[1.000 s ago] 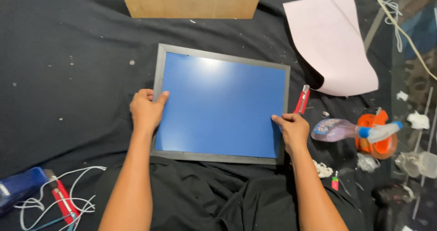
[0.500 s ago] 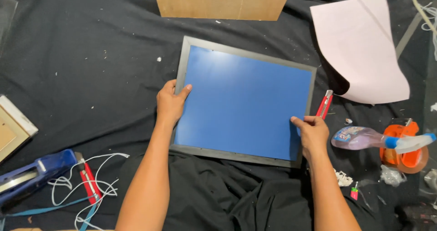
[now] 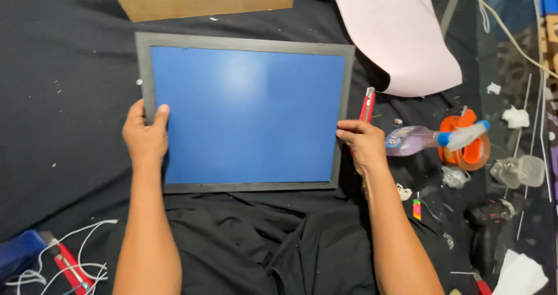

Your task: The person assembles a picture frame by placing a blue backing into a frame, wiping the surface, inserting a wooden backboard, and securing it with a brush. They then flip the frame to reveal the mirror and wipe the glass surface.

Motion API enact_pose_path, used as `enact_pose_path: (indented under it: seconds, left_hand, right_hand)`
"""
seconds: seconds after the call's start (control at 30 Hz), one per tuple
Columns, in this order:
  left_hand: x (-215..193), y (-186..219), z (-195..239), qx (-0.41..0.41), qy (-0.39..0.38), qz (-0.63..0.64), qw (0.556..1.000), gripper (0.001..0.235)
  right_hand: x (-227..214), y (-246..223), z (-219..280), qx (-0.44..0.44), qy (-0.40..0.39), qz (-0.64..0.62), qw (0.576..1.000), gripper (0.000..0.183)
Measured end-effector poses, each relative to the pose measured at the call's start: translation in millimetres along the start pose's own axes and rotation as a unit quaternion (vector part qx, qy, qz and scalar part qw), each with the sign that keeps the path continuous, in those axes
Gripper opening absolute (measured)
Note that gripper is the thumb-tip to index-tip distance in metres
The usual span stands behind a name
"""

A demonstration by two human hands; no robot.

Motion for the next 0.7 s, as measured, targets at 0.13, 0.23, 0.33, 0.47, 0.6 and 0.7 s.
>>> enact_pose_path:
  seconds: [0.13,0.23,0.33,0.47,0.6,0.7]
  left_hand:
    - [-3.0,-10.3,-3.2,0.004,-0.008,-0.021,1.0,0.032]
    - [-2.8,-12.8,-4.1,0.022,-0.009,-0.037,0.999,0.031]
    - [-2.4,3.4,0.2,0.014,-0.044,-0.009,0.999,0.031]
    - [-0.4,-6.3,-2.2,-0.007,-0.044,-0.026,0.999,0.031]
    - [1.7,-15.4,-3.2,-0.027,-0.046,0.002,0.999,0.028]
    - [1.3,-12.2,-3.8,-0.011,-0.048,-0.02,0.999,0.029]
  right_hand:
    - [-0.2,-16.9,5.6,-0.021,-0.012,-0.062,0.998,0.045]
    - [4.2,-37.1,20.5,-0.019,-0.037,-0.148,0.988,0.062]
    - [2.6,-42.2,24.3,-0.006,-0.102,-0.185,0.977,0.045]
    - [5.8,-51.7,28.4,-0.012,-0.154,-0.241,0.958,0.048]
    - [10.2,-64.7,33.6,-0.006,-0.172,-0.245,0.954,0.06]
    - [9.4,-63.9,29.8,-0.027,-0.16,-0.183,0.97,0.061]
Point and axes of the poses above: each hand's wrist, its own z-axis away from the middle knuckle, its own x-axis out of the palm, y = z × x, the point moved 5 cm from there along -z, towards the middle knuckle, and after that the axes turned 12 degrees about -y, right-handed, at the moved point
